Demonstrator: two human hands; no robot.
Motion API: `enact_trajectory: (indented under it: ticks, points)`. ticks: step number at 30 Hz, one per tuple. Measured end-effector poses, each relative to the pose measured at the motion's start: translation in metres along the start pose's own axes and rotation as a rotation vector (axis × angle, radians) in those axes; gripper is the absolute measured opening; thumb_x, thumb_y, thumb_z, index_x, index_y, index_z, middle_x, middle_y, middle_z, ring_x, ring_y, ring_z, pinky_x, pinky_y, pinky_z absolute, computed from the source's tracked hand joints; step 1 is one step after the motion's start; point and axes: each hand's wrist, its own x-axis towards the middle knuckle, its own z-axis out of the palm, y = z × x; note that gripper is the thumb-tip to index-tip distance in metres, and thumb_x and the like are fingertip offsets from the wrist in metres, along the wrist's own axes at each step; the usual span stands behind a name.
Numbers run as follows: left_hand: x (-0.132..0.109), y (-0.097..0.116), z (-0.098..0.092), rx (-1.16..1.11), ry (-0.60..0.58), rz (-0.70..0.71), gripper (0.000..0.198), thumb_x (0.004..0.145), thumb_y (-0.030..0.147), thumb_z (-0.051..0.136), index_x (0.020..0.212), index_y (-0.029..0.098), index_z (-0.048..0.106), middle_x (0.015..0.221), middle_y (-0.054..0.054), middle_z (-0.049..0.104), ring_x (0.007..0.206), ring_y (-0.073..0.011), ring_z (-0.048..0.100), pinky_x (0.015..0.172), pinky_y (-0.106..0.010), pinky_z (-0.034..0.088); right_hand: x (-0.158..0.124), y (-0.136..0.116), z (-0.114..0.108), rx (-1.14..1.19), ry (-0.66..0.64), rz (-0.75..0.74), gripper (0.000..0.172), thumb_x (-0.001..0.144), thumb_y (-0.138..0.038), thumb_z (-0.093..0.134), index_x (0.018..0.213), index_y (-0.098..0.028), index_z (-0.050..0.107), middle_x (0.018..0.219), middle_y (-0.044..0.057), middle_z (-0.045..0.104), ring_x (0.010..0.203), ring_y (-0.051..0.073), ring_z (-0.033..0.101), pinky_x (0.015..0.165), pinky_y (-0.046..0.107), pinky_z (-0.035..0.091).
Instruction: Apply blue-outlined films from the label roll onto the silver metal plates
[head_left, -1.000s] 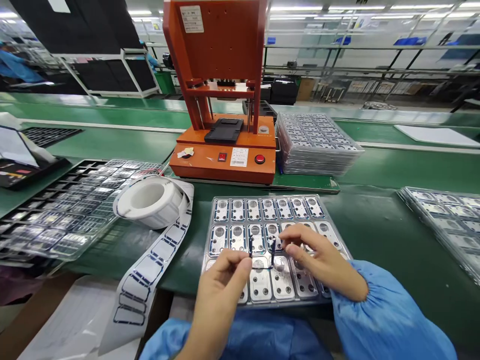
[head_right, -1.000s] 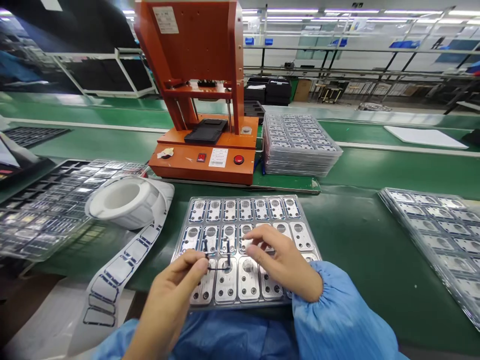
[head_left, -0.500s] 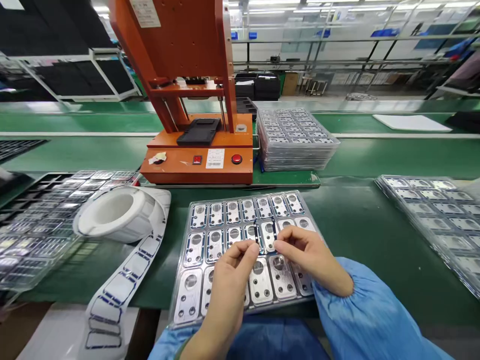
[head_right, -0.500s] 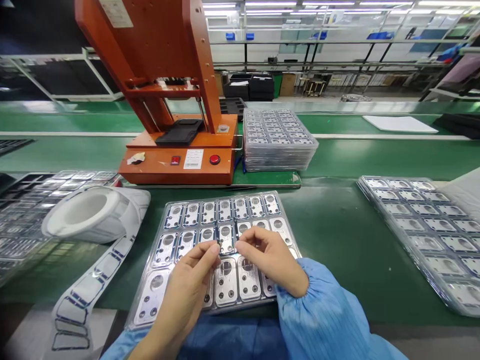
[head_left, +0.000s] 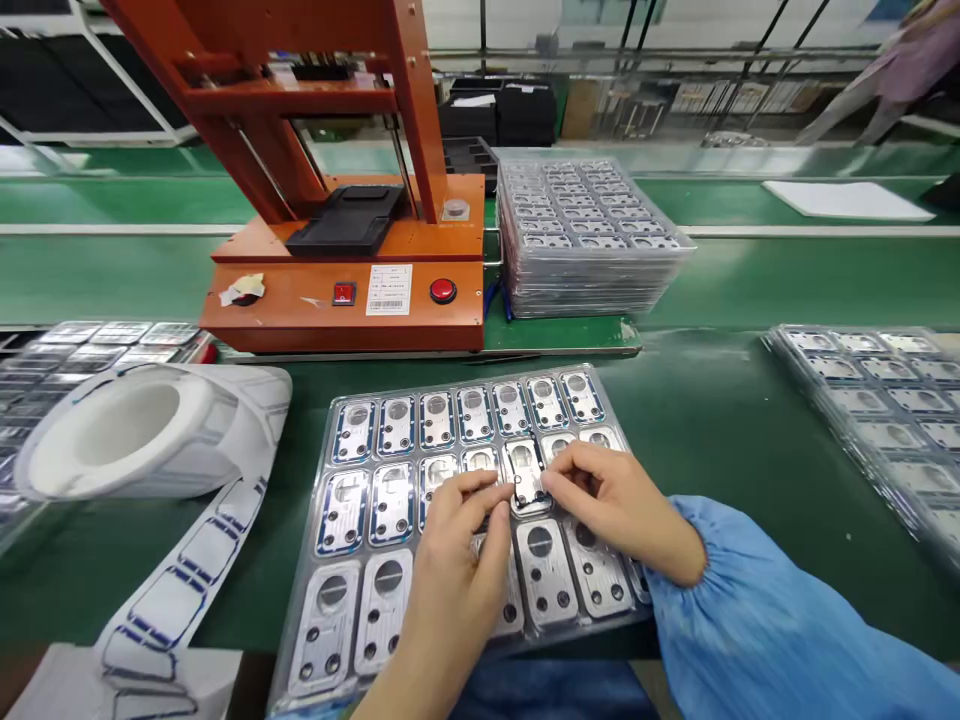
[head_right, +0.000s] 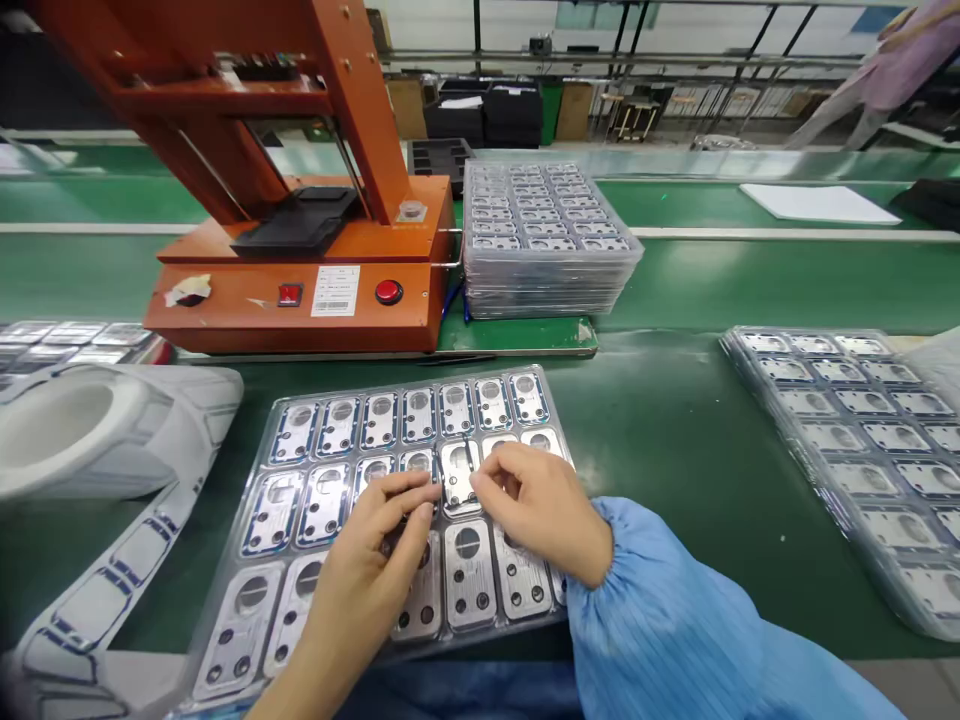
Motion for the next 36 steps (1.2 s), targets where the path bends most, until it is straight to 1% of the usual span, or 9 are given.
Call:
enact_trajectory:
  ticks: [4,9,14,20,30,36]
  points:
    - [-0.003,0.0,0.0,0.058,-0.007,0.037,0.021,0.087,0.023,0.05,0.1,0.022,0.066,0.106,-0.007,0.058,0.103,-0.0203,0.057,0.089,-0.039,0.048,-0.002,0.0,0.003,-0.012,0.007,0.012,0.017,0.083,-0.025,0.052,0.07,-0.019,0.061,0.063,-0.003,0.057,0.055,0.012,0.049,0.053,0.025,0.035]
    - [-0.005,0.0,-0.001,0.076,-0.007,0.044,0.02,0.088,0.023,0.05,0.101,0.026,0.064,0.108,-0.005,0.056,0.104,-0.018,0.056,0.088,-0.035,0.048,-0.004,-0.004,0.002,-0.032,0.012,-0.006,0.018,0.083,-0.023,0.05,0.068,-0.018,0.06,0.063,-0.003,0.056,0.055,0.011,0.049,0.053,0.025,0.034]
    - [-0.006,-0.003,-0.001,0.104,-0.033,0.061,0.021,0.087,0.021,0.051,0.104,0.027,0.063,0.111,-0.004,0.055,0.106,-0.0178,0.055,0.088,-0.033,0.048,-0.004,-0.007,0.002,-0.049,0.004,0.004,0.019,0.082,-0.021,0.05,0.065,-0.018,0.057,0.062,-0.003,0.055,0.055,0.01,0.049,0.052,0.025,0.032]
    - [-0.005,-0.001,-0.002,0.105,-0.013,0.045,0.019,0.087,0.022,0.051,0.101,0.025,0.064,0.108,-0.005,0.056,0.104,-0.0177,0.056,0.087,-0.033,0.049,-0.004,-0.009,0.004,-0.084,0.016,-0.001,0.02,0.082,-0.022,0.051,0.063,-0.017,0.055,0.06,-0.003,0.053,0.054,0.011,0.047,0.052,0.025,0.03]
    - [-0.003,0.003,-0.001,0.12,-0.016,0.032,0.02,0.088,0.023,0.051,0.102,0.023,0.065,0.109,-0.006,0.056,0.103,-0.019,0.056,0.087,-0.035,0.049,-0.003,-0.01,0.003,-0.082,0.013,0.002,0.017,0.081,-0.02,0.052,0.066,-0.018,0.06,0.063,-0.002,0.058,0.057,0.011,0.051,0.053,0.025,0.033]
    - [-0.004,0.003,-0.001,0.114,-0.014,0.032,0.019,0.088,0.024,0.051,0.101,0.023,0.065,0.108,-0.006,0.057,0.102,-0.0195,0.056,0.087,-0.036,0.048,-0.003,-0.009,0.003,-0.087,0.022,0.002,0.017,0.081,-0.019,0.052,0.065,-0.019,0.059,0.062,-0.003,0.057,0.056,0.011,0.05,0.052,0.025,0.033]
